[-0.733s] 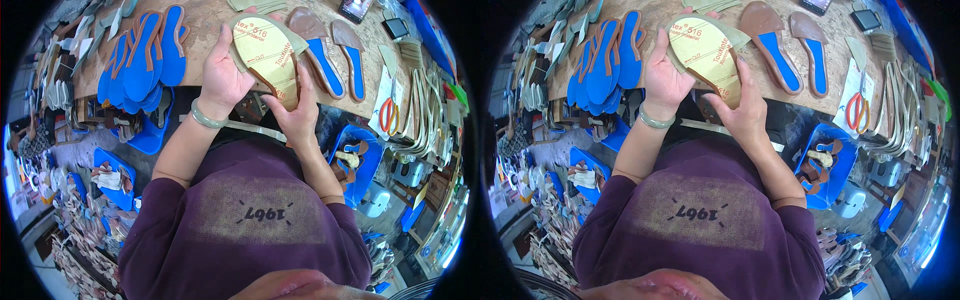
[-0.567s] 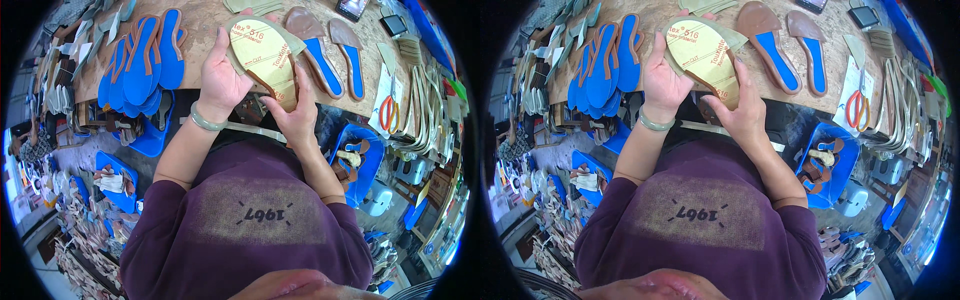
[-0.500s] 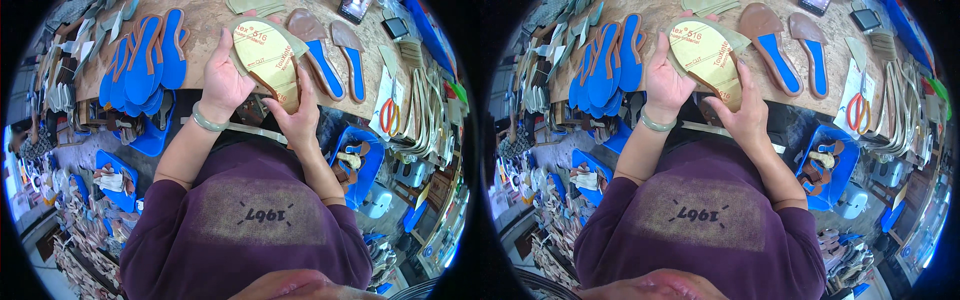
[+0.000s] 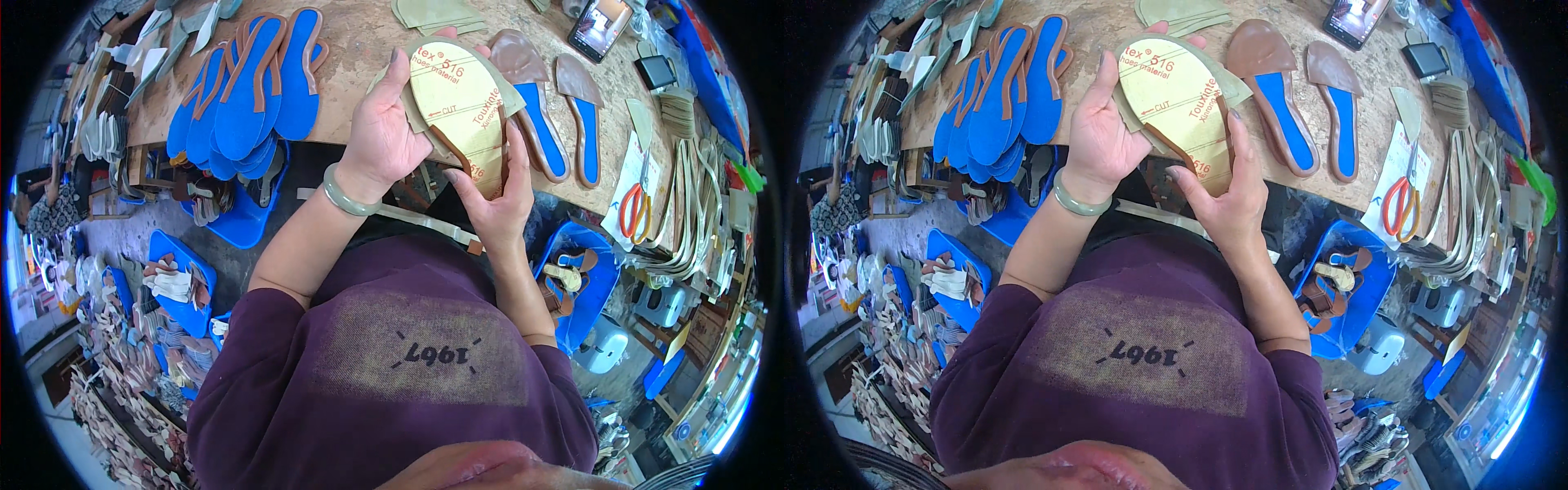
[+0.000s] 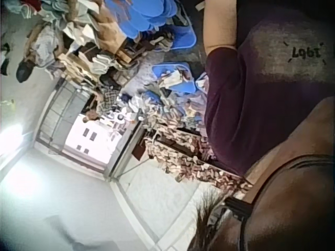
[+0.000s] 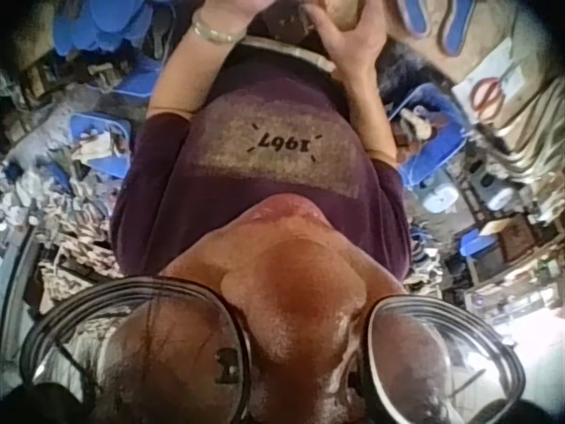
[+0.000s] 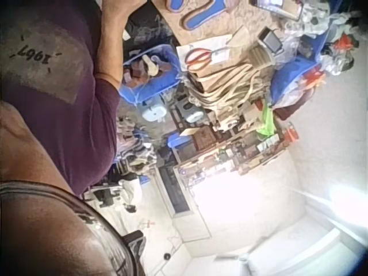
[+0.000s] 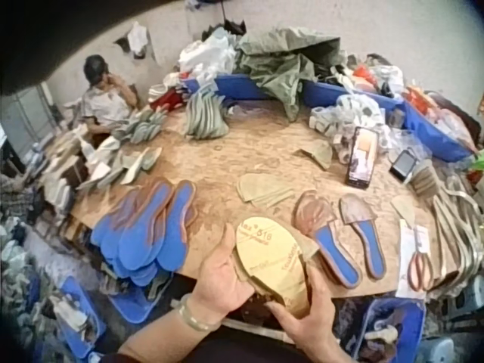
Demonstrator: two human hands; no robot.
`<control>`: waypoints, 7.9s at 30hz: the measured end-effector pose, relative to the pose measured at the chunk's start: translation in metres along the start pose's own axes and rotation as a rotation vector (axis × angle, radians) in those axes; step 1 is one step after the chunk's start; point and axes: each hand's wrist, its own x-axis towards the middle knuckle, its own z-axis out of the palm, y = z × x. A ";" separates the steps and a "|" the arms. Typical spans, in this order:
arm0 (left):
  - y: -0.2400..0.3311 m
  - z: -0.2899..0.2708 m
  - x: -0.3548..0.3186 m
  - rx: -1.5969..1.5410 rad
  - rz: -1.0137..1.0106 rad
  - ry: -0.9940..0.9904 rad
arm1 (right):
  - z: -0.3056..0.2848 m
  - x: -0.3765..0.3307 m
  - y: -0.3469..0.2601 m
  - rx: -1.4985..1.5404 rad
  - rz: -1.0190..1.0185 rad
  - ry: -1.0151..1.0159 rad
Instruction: The person folds small beige fabric pieces and places them on a workbench. They then pick up a blue and brown sandal sole, align a beige fabric piece on it, and use scissors to trim the excess material along the sole's edge.
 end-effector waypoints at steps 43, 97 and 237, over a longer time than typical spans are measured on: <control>-0.023 -0.015 -0.008 -0.164 -0.124 0.235 | 0.005 0.004 0.007 0.295 0.321 -0.027; 0.043 0.091 -0.068 1.319 0.414 -0.779 | -0.050 0.061 0.055 -0.591 -0.040 -0.043; -0.048 0.039 0.000 0.374 -0.013 0.187 | -0.040 0.063 0.032 1.910 0.455 0.190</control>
